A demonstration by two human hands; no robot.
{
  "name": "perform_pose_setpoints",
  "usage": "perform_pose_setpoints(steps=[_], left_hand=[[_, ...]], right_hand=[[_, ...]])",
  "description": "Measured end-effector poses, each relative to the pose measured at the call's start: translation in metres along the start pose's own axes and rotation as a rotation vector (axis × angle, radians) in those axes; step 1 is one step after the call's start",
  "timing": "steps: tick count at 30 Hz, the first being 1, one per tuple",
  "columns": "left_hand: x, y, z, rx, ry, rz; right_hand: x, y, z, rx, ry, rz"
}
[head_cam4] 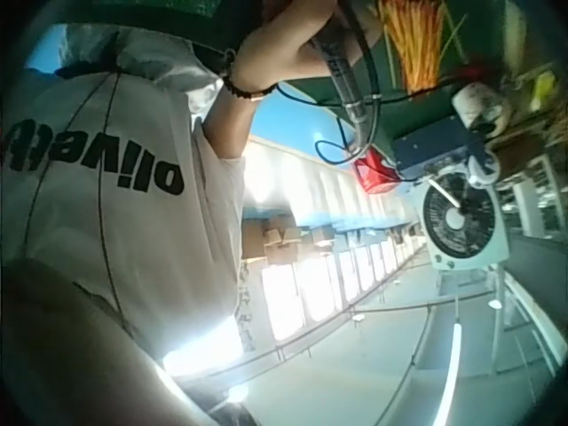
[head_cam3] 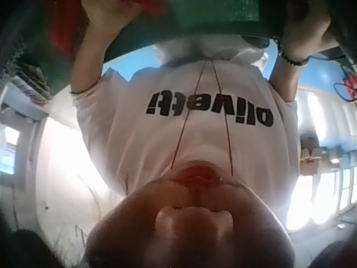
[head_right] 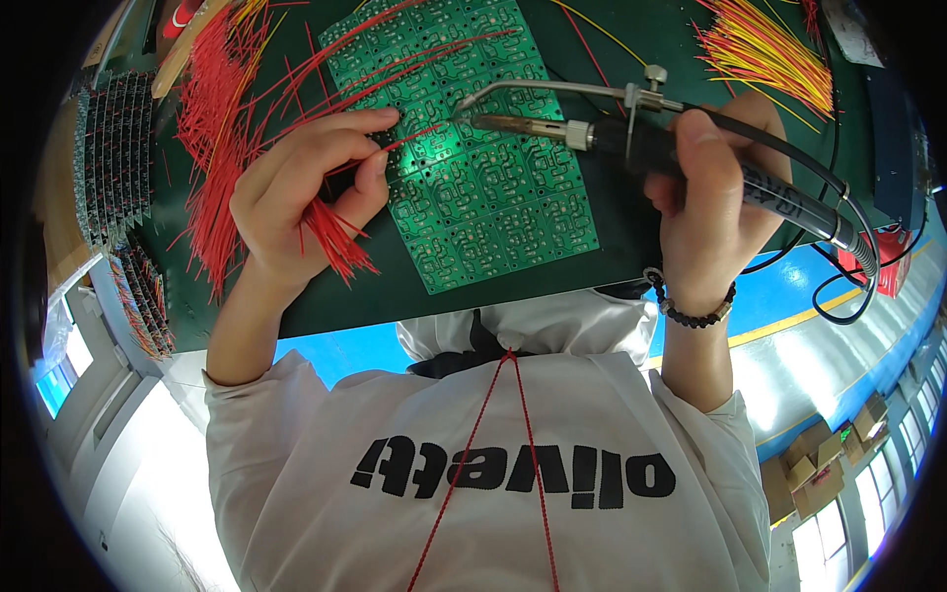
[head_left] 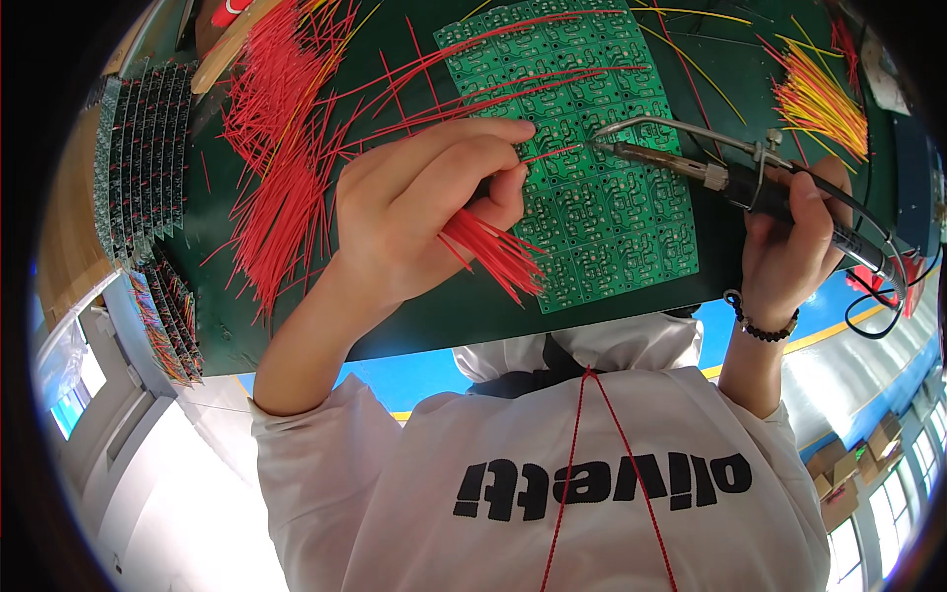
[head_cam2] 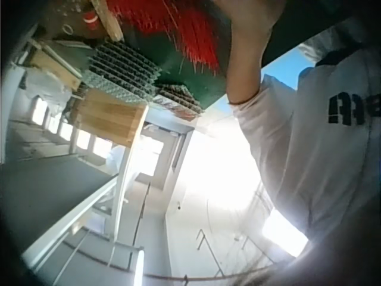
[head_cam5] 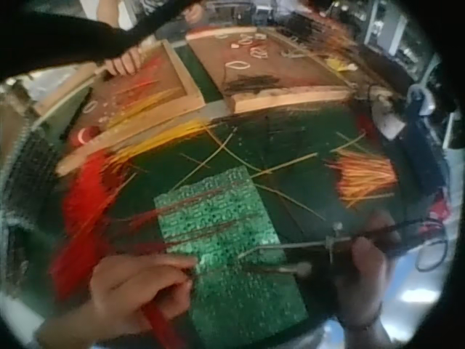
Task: Soldering wires onto a green printed circuit board (PCB) at an assembly station.
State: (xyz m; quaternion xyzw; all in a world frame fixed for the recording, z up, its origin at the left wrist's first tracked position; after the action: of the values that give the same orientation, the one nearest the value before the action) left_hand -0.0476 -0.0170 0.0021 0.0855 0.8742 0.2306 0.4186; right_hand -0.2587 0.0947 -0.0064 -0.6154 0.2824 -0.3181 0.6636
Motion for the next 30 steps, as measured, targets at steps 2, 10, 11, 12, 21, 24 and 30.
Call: perform_pose_setpoints(steps=[2, 10, 11, 12, 21, 24, 30], left_hand=[[0.0, 0.0, 0.0, 0.001, 0.0, 0.0], [0.001, 0.0, 0.0, -0.004, 0.01, 0.007], [0.001, 0.0, 0.0, -0.005, 0.009, 0.003], [0.0, 0.0, 0.001, 0.016, 0.006, -0.003], [-0.015, -0.005, -0.001, 0.033, 0.182, 0.205], [-0.022, -0.015, -0.003, 0.079, 0.236, 0.242], [-0.045, -0.026, 0.01, -0.147, 0.576, 0.622]], right_hand=[[0.0, 0.0, -0.001, 0.007, 0.002, -0.038], [-0.001, 0.0, -0.002, -0.003, 0.009, -0.037], [-0.001, 0.001, -0.001, 0.001, 0.003, -0.04], [-0.001, 0.001, -0.001, 0.004, -0.002, -0.044], [-0.001, -0.001, 0.0, 0.014, 0.015, -0.036], [-0.002, -0.001, 0.0, 0.02, 0.005, -0.058], [-0.006, 0.0, 0.0, 0.018, -0.035, 0.013]])
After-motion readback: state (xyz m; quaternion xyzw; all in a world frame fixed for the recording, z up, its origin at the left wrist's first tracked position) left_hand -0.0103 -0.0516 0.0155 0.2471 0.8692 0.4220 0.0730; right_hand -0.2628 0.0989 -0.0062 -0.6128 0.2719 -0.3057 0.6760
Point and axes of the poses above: each hand's wrist, its own z-axis away from the middle knuckle, its own x-axis out of the palm, y = z × x, the point moved 4 cm from there along -z, towards the middle knuckle, and after that the axes turned 8 degrees about x, right-handed, at the moved point
